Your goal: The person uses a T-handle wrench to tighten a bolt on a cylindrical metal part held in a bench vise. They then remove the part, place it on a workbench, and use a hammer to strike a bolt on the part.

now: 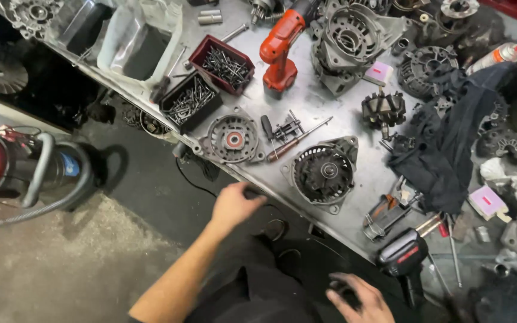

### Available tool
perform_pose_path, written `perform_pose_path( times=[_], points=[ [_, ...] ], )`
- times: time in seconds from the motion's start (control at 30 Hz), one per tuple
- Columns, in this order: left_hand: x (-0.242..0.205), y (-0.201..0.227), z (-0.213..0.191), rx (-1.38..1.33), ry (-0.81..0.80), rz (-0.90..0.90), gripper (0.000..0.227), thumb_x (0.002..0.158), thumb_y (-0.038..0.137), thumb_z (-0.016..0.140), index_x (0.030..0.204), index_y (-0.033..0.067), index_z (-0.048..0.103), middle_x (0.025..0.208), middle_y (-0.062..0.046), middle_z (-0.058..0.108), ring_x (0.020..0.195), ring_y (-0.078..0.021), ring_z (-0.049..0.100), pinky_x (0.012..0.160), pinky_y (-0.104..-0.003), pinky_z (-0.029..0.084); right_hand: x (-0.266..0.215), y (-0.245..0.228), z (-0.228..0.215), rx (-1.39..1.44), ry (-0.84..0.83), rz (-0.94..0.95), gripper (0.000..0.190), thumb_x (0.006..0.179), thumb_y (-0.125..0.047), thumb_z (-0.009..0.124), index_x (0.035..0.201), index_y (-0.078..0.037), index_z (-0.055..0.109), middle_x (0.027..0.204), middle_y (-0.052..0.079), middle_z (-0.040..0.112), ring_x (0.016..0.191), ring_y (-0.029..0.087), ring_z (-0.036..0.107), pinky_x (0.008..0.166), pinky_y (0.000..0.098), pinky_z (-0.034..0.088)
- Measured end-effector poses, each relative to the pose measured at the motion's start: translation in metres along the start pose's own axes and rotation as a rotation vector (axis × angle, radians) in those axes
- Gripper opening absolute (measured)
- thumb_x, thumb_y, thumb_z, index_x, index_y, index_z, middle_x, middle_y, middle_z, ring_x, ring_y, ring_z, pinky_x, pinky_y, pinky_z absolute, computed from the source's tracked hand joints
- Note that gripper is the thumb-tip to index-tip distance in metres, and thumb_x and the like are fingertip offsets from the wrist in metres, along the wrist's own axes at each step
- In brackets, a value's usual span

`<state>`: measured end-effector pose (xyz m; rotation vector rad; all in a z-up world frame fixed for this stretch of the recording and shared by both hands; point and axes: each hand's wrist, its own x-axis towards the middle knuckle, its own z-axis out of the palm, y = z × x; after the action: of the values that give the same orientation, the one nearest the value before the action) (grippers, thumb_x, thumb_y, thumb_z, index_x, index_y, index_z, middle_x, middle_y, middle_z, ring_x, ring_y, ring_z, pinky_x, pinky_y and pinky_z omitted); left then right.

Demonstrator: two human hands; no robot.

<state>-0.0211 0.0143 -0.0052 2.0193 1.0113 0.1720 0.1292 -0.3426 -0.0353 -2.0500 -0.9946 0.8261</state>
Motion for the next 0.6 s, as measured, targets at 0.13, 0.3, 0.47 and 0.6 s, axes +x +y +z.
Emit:
perform_pose_path(
  times=[0.13, 0.3, 0.47, 0.6],
  points=[
    [-0.007, -0.029, -0.023, 0.002, 0.104, -0.109, 0.035, 0.071, 0.034, 0.083, 0.096, 0.0086, 0.079, 0.085, -0.012, 0.078, 0.079, -0.0242, 0.077, 0.074, -0.036, 0.06, 0.001, -0.035, -0.006, -0.034, -0.104, 0.038, 0.045, 0.078, -0.029, 0.082, 0.119, -0.012, 0.073, 0.102, 0.006, 0.079, 0.096, 0.019, 0.074, 0.087, 0.0319, 0.058],
    [0.017, -0.01, -0.034, -0.026, 0.047, -0.079, 0.033, 0.072, 0.031, 0.083, 0.094, 0.0067, 0.079, 0.084, -0.011, 0.079, 0.076, -0.0241, 0.076, 0.073, -0.037, 0.059, 0.025, -0.076, -0.013, -0.051, -0.013, -0.021, 0.04, 0.08, -0.03, 0.082, 0.112, -0.008, 0.072, 0.107, 0.009, 0.078, 0.104, 0.025, 0.074, 0.09, 0.0353, 0.055],
    [0.05, 0.031, -0.025, -0.069, -0.203, 0.311, 0.032, 0.076, 0.03, 0.083, 0.097, 0.0061, 0.074, 0.082, -0.014, 0.074, 0.073, -0.0251, 0.071, 0.069, -0.035, 0.056, 0.086, -0.121, -0.006, -0.144, 0.488, 0.095, 0.052, 0.077, -0.032, 0.083, 0.118, -0.004, 0.068, 0.109, 0.014, 0.073, 0.1, 0.029, 0.072, 0.087, 0.0383, 0.055],
    [0.071, 0.06, -0.031, -0.105, -0.416, 0.345, 0.031, 0.078, 0.029, 0.081, 0.098, 0.0068, 0.074, 0.08, -0.015, 0.072, 0.071, -0.0283, 0.07, 0.067, -0.038, 0.056, 0.149, -0.17, -0.02, -0.114, 0.587, 0.229, 0.053, 0.081, -0.033, 0.076, 0.125, -0.007, 0.067, 0.108, 0.012, 0.073, 0.092, 0.03, 0.072, 0.078, 0.0392, 0.057]
  ],
)
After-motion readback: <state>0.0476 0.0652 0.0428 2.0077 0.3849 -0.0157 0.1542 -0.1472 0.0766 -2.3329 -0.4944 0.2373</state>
